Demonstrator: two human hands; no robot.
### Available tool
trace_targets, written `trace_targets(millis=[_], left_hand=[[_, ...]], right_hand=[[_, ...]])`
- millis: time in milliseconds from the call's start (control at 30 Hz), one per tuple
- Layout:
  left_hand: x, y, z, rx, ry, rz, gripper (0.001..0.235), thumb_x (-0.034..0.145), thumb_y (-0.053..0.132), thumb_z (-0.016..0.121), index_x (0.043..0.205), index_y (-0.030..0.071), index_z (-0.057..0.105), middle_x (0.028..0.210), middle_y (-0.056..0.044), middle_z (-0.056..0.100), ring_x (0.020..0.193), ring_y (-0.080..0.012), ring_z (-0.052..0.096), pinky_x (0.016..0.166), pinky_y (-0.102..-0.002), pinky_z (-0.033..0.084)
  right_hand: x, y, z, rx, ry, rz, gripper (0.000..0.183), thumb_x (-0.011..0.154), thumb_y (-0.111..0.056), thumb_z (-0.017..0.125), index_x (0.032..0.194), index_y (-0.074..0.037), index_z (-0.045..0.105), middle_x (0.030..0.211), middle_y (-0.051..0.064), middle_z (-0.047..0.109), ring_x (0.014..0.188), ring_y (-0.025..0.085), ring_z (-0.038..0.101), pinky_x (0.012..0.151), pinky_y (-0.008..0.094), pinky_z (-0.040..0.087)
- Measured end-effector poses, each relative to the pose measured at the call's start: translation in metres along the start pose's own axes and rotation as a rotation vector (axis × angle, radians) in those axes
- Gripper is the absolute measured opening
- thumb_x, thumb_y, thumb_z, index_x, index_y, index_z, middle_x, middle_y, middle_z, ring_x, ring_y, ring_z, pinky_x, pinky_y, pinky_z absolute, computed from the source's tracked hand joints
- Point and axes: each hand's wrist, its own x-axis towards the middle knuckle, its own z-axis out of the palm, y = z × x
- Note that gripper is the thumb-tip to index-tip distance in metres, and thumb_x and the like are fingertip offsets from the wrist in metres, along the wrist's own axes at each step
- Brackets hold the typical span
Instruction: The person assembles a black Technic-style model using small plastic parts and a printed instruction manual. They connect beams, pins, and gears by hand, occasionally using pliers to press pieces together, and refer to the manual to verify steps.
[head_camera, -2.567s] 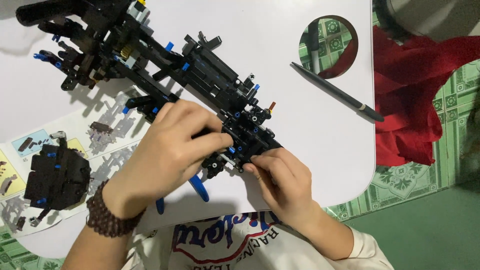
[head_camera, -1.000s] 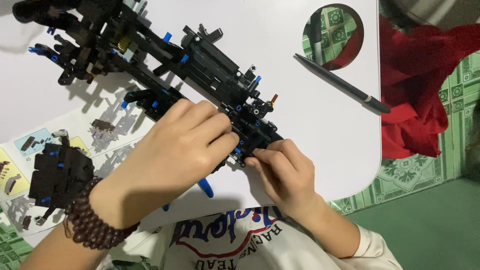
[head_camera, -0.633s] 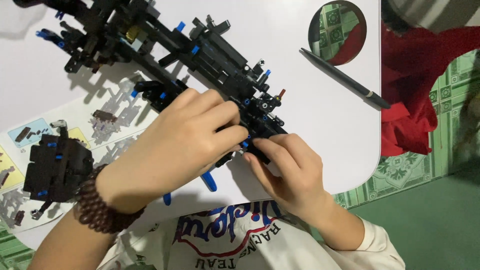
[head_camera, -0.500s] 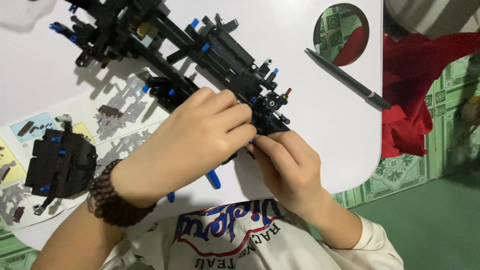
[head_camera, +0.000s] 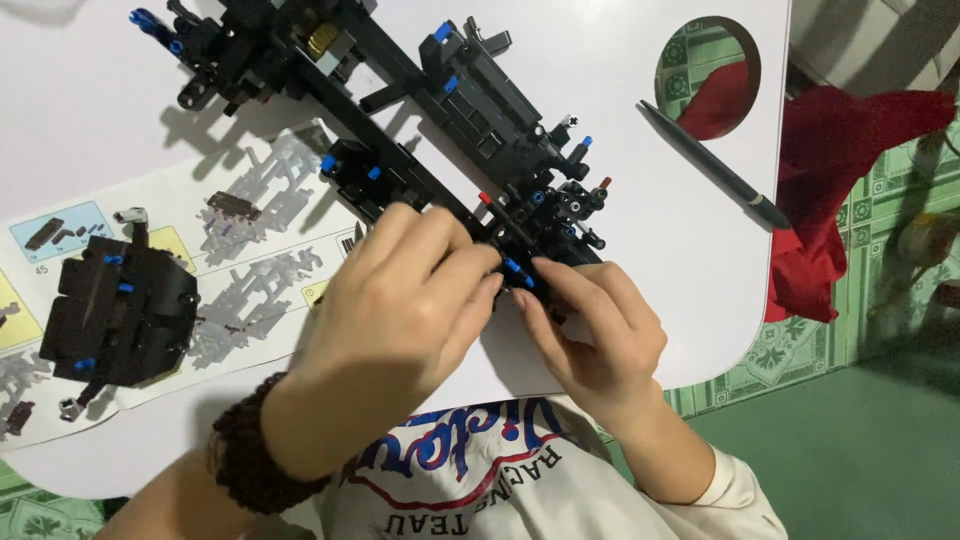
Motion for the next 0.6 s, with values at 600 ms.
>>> trace_targets(millis=[600], left_hand=[[-0.002,-0.009,0.019,-0.310,0.069,-0.135,0.016,0.092,0.008,0.050,0.100,0.003,0.063,0.082,-0.009,0.047,0.078,-0.0256,0.041,0.071,-0.037,0.037]], right_hand=[[0.007,-0.008,0.007,-0.016,0.020,0.015,0.018,0.085,0.002,0.067,0.101,0.006,0.061,0.078,0.016,0.054,0.062,0.020,0.053,0.058,0.026,0.045]])
